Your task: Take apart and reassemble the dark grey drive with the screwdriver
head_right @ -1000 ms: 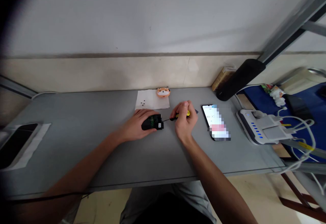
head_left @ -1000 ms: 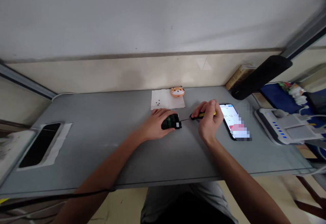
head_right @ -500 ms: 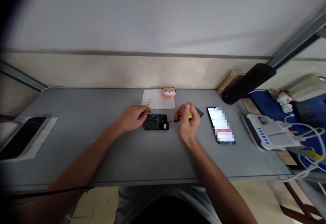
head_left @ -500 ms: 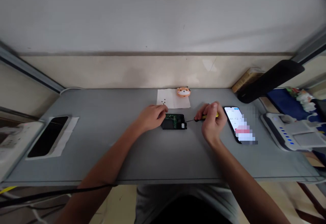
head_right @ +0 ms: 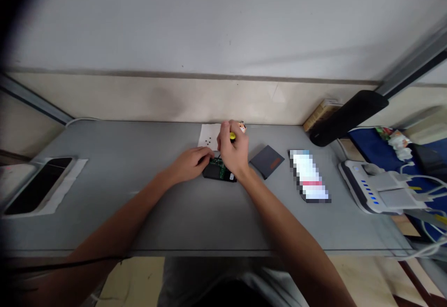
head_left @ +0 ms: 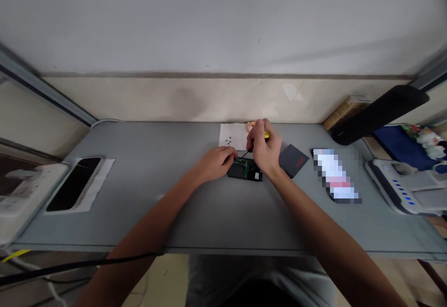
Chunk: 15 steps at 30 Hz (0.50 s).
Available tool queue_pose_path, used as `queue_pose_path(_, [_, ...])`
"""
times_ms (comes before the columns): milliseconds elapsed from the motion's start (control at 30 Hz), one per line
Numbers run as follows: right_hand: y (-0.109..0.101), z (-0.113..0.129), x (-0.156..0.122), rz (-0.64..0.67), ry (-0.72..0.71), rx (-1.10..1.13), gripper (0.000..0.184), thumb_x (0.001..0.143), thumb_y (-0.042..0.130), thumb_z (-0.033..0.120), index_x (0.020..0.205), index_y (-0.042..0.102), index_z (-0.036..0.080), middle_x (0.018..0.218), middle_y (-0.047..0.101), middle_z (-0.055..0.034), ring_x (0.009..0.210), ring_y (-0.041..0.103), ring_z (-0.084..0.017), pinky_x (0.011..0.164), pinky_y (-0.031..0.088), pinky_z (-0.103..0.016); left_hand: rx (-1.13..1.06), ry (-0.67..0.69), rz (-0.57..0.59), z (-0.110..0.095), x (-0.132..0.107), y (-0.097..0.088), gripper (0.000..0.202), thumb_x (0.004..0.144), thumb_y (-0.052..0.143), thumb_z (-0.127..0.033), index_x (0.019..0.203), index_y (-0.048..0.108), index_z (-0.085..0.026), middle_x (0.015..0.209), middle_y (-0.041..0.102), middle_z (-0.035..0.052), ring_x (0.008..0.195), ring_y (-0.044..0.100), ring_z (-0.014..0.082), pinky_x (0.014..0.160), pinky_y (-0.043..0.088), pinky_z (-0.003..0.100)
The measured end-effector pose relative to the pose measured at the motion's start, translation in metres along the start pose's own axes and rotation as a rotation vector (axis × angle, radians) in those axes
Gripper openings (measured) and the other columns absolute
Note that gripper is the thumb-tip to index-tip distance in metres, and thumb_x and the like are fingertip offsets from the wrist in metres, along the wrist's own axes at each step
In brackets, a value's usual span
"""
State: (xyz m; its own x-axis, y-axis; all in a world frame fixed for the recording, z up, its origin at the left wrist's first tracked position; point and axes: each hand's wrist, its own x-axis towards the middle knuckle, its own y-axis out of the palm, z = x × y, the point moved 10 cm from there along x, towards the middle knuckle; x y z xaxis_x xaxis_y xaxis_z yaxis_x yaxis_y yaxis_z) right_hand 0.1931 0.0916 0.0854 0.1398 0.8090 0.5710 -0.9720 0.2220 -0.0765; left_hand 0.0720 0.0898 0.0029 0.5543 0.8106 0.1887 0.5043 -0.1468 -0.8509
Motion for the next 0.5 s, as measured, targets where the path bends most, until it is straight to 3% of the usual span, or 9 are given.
queue_pose_path(167, [0.006, -0.008, 0.003, 0.000, 0.021, 0.012, 0.055, 0.100, 0.041, 0.064, 0.062, 0.040, 0.024, 0.049, 0.046, 0.0059, 0.048, 0.045, -0.009, 0.052, 0.039, -0.025, 0.068, 0.041, -0.005, -0.002, -0.001, 0.003, 0.027, 0.097, 0.040, -0.017, 0.102, 0.067, -0.020, 0.098, 0.074, 0.0074, 0.095, 0.070, 0.0232, 0.089, 0.056, 0.040])
queue_pose_path(367, [-0.007, -0.011, -0.003, -0.123, 0.049, 0.017, 0.048, 0.103, 0.043, 0.053, 0.064, 0.043, 0.024, 0.048, 0.047, 0.0063, 0.045, 0.045, -0.009, 0.053, 0.041, -0.026, 0.037, 0.021, -0.003, 0.001, 0.001, 0.004, 0.024, 0.095, 0.044, -0.016, 0.101, 0.067, -0.020, 0.098, 0.074, 0.0067, 0.095, 0.070, 0.0223, 0.091, 0.056, 0.039])
queue_pose_path(500, [-0.013, -0.014, -0.008, -0.164, 0.065, 0.012, 0.048, 0.103, 0.042, 0.054, 0.065, 0.043, 0.024, 0.048, 0.048, 0.0059, 0.043, 0.046, -0.009, 0.050, 0.041, -0.026, 0.020, 0.019, -0.019, 0.004, 0.001, 0.007, 0.023, 0.095, 0.044, -0.017, 0.101, 0.066, -0.021, 0.098, 0.073, 0.0060, 0.094, 0.070, 0.0217, 0.090, 0.056, 0.038])
